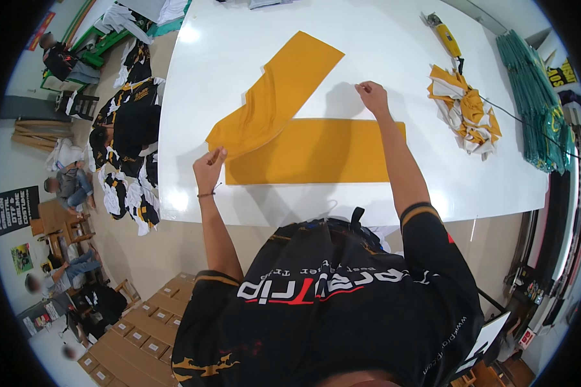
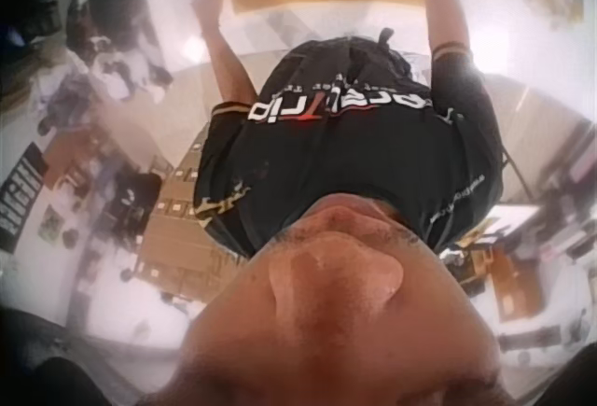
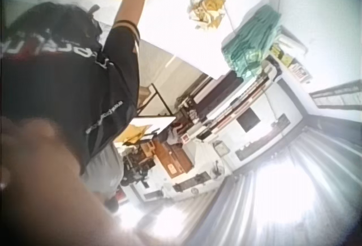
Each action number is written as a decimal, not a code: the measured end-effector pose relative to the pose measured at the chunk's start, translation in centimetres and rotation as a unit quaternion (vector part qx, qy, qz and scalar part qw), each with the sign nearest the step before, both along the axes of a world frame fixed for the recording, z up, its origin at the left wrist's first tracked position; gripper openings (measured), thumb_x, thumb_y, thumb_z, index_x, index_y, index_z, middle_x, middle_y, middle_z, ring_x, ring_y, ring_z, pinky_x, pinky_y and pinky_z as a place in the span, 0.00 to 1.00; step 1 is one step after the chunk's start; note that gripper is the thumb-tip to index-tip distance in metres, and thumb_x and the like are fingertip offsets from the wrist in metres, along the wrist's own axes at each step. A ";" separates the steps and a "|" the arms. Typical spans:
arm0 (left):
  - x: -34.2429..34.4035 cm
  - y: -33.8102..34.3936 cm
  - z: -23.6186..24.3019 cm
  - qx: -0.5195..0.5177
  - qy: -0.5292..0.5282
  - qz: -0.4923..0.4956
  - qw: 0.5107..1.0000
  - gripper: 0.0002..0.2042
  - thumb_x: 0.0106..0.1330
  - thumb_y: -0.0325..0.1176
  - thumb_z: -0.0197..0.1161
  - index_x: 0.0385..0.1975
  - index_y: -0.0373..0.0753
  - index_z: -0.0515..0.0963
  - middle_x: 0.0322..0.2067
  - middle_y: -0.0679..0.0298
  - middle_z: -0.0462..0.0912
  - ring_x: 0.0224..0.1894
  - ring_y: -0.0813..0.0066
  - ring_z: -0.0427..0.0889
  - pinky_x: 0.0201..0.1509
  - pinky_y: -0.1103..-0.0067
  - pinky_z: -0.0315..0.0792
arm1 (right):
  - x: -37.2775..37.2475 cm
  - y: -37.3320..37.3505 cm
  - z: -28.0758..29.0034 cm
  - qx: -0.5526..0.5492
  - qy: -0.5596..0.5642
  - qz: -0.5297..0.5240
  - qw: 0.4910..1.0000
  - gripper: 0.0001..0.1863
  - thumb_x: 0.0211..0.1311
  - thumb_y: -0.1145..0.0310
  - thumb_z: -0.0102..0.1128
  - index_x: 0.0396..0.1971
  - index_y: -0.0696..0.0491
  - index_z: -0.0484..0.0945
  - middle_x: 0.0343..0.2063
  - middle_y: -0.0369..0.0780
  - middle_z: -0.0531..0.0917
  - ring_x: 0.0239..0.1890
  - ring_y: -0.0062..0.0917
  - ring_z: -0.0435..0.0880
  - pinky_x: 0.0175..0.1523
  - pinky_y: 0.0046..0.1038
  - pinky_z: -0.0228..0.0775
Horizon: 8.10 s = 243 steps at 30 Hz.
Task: The person uses a yellow oscillating multi-tool to cut a rectangular piece of yellow fabric on a white table. They then fold the fabric in half, smooth it out, and repeatedly peel off the white backing paper from the adhesive side of the fabric.
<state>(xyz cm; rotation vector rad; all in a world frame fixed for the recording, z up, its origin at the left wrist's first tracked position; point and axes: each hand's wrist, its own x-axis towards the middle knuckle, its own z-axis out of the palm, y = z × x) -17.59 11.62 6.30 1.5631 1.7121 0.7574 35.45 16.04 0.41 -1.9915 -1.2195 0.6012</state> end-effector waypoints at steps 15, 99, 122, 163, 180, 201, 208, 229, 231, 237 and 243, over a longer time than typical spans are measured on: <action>-0.8 0.0 -1.8 0.045 -0.034 0.048 0.997 0.11 0.68 0.32 0.67 0.46 0.34 0.85 0.32 0.66 0.87 0.33 0.86 0.77 0.40 0.85 0.73 | -0.3 15.8 -2.4 -0.116 -0.162 -0.034 0.979 0.21 0.66 0.50 0.56 0.46 0.52 0.77 0.46 0.47 0.83 0.50 0.43 0.82 0.53 0.47 0.76; 1.3 7.2 -6.7 0.019 0.105 -0.016 0.994 0.11 0.61 0.35 0.69 0.42 0.41 0.87 0.33 0.63 0.87 0.25 0.77 0.78 0.36 0.79 0.75 | 6.6 -18.0 -1.9 0.014 0.001 -0.145 0.989 0.17 0.60 0.71 0.69 0.49 0.57 0.80 0.27 0.35 0.85 0.28 0.14 0.80 0.36 0.19 0.72; -1.9 -2.0 -4.9 -0.060 -0.015 -0.007 0.998 0.33 0.58 0.26 0.74 0.65 0.40 0.71 0.43 0.62 0.83 0.27 0.84 0.78 0.35 0.84 0.76 | 4.8 -25.0 1.0 -0.039 0.059 -0.111 0.991 0.26 0.59 0.73 0.69 0.58 0.58 0.73 0.29 0.36 0.83 0.29 0.15 0.78 0.37 0.18 0.71; -9.2 -10.9 -10.6 0.047 0.080 0.060 0.994 0.12 0.64 0.31 0.68 0.47 0.37 0.84 0.41 0.60 0.87 0.41 0.72 0.84 0.42 0.78 0.78 | 15.9 -26.7 -1.2 0.003 -0.052 -0.248 0.967 0.10 0.56 0.63 0.69 0.35 0.52 0.86 0.25 0.40 0.86 0.28 0.26 0.85 0.40 0.28 0.76; -4.2 -8.7 -1.8 0.027 0.097 0.070 0.992 0.12 0.69 0.33 0.64 0.48 0.36 0.84 0.42 0.63 0.87 0.36 0.78 0.82 0.40 0.80 0.77 | 33.0 -17.4 9.0 0.141 -0.470 -0.291 0.821 0.10 0.59 0.71 0.61 0.40 0.50 0.84 0.39 0.43 0.82 0.42 0.41 0.82 0.46 0.40 0.76; 31.1 -3.5 22.5 0.321 -0.250 -0.397 0.823 0.26 0.56 0.34 0.76 0.54 0.36 0.78 0.46 0.57 0.84 0.48 0.68 0.84 0.53 0.75 0.75 | -2.8 -16.0 36.2 0.170 -0.138 0.241 0.946 0.08 0.57 0.69 0.71 0.32 0.59 0.85 0.25 0.40 0.86 0.26 0.19 0.81 0.37 0.23 0.75; 21.9 -1.6 22.8 -0.024 -0.146 -0.555 0.819 0.17 0.59 0.42 0.75 0.33 0.33 0.83 0.23 0.67 0.82 0.29 0.86 0.79 0.34 0.84 0.73 | -7.5 -15.5 35.3 0.101 -0.121 0.341 0.927 0.13 0.55 0.62 0.73 0.32 0.58 0.86 0.21 0.41 0.85 0.22 0.24 0.82 0.31 0.24 0.73; 6.1 4.9 24.1 0.026 -0.073 -0.398 0.914 0.16 0.56 0.43 0.78 0.35 0.37 0.87 0.27 0.67 0.85 0.31 0.81 0.80 0.40 0.82 0.75 | -2.0 -15.1 25.9 -0.110 -0.311 0.211 0.920 0.09 0.52 0.72 0.63 0.33 0.51 0.89 0.28 0.46 0.86 0.40 0.41 0.83 0.43 0.41 0.75; 5.5 5.9 23.5 0.074 -0.006 -0.378 0.923 0.16 0.57 0.43 0.77 0.37 0.37 0.88 0.28 0.65 0.87 0.32 0.80 0.81 0.41 0.82 0.76 | -0.6 -14.9 24.3 -0.099 -0.346 0.154 0.920 0.10 0.53 0.72 0.61 0.35 0.50 0.87 0.32 0.44 0.86 0.41 0.41 0.83 0.43 0.40 0.75; 4.6 9.1 21.8 0.192 0.132 -0.298 0.926 0.13 0.59 0.30 0.72 0.44 0.36 0.86 0.37 0.58 0.89 0.34 0.72 0.85 0.45 0.79 0.79 | 5.2 -14.0 18.8 0.171 -0.450 -0.032 0.876 0.12 0.55 0.71 0.61 0.41 0.46 0.80 0.44 0.35 0.79 0.40 0.36 0.84 0.40 0.37 0.78; 3.5 7.8 18.3 0.338 0.155 -0.264 0.890 0.21 0.50 0.16 0.63 0.43 0.44 0.87 0.26 0.60 0.82 0.29 0.64 0.81 0.36 0.75 0.76 | 5.7 -16.5 17.5 0.304 -0.413 -0.101 0.852 0.15 0.57 0.75 0.59 0.45 0.48 0.80 0.45 0.40 0.79 0.44 0.35 0.82 0.40 0.35 0.79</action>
